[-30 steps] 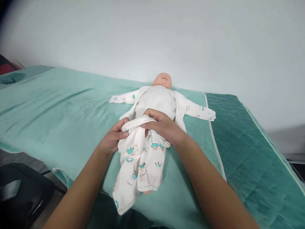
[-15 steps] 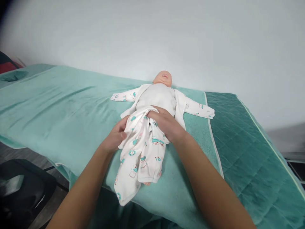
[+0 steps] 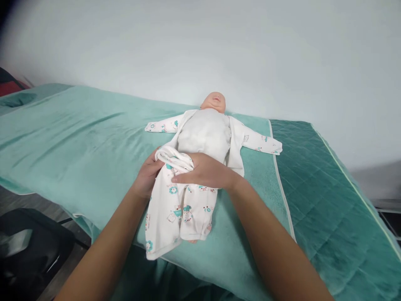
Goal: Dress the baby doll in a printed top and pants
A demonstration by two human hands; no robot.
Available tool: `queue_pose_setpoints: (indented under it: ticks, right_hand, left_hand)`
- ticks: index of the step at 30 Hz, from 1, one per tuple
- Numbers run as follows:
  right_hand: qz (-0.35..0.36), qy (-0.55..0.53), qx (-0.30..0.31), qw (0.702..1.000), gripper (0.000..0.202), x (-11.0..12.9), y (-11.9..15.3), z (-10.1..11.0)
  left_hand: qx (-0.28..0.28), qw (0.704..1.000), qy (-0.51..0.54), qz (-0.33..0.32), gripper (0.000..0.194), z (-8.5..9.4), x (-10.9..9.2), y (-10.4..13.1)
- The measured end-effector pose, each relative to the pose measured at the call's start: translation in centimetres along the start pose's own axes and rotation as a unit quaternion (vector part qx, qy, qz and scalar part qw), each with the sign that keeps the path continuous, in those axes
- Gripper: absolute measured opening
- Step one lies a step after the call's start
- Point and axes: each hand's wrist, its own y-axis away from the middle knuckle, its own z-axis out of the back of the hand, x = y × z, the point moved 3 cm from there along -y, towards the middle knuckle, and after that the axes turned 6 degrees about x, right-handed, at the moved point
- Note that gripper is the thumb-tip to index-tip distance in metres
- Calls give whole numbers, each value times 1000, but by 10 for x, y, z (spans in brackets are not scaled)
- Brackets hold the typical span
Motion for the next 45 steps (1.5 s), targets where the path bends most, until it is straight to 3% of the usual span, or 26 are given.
queue_pose_setpoints:
  ticks: [3, 6, 9, 13, 16, 22, 31, 35, 40, 45]
  right_hand:
    - [18, -83, -72, 994, 33, -3, 0, 2]
    - [34, -154, -142, 977, 32, -5, 0, 5]
    - [50, -157, -173, 971, 25, -3, -1, 7]
    - [47, -123, -181, 975, 16, -4, -2, 8]
    - [45, -116, -157, 980, 16, -6, -1, 7]
    - [70, -56, -33, 995, 31, -1, 4, 6]
    - [56, 27, -51, 997, 23, -5, 10, 11]
    - [49, 95, -35, 994, 16, -5, 10, 11]
    - [44, 148, 4, 988, 15, -6, 12, 9]
    - [24, 172, 26, 984, 15, -9, 14, 8]
  left_hand:
    - [3, 999, -49, -1, 34, -1, 3, 2]
    - [54, 994, -91, -22, 55, -5, 2, 5]
    - [90, 988, -123, -9, 73, -10, 0, 6]
    - [61, 993, -102, 21, 59, -10, 0, 6]
    - [40, 997, -62, 16, 48, -8, 0, 4]
    - [-3, 999, -22, -26, 33, -18, -4, 14]
    - [-174, 980, -91, 31, 24, -54, -10, 73]
    - [-206, 967, -105, 110, 29, -72, -14, 99]
    - [-233, 957, -125, 119, 29, -94, -21, 127]
    - [-257, 954, -77, 135, 27, -111, -23, 145]
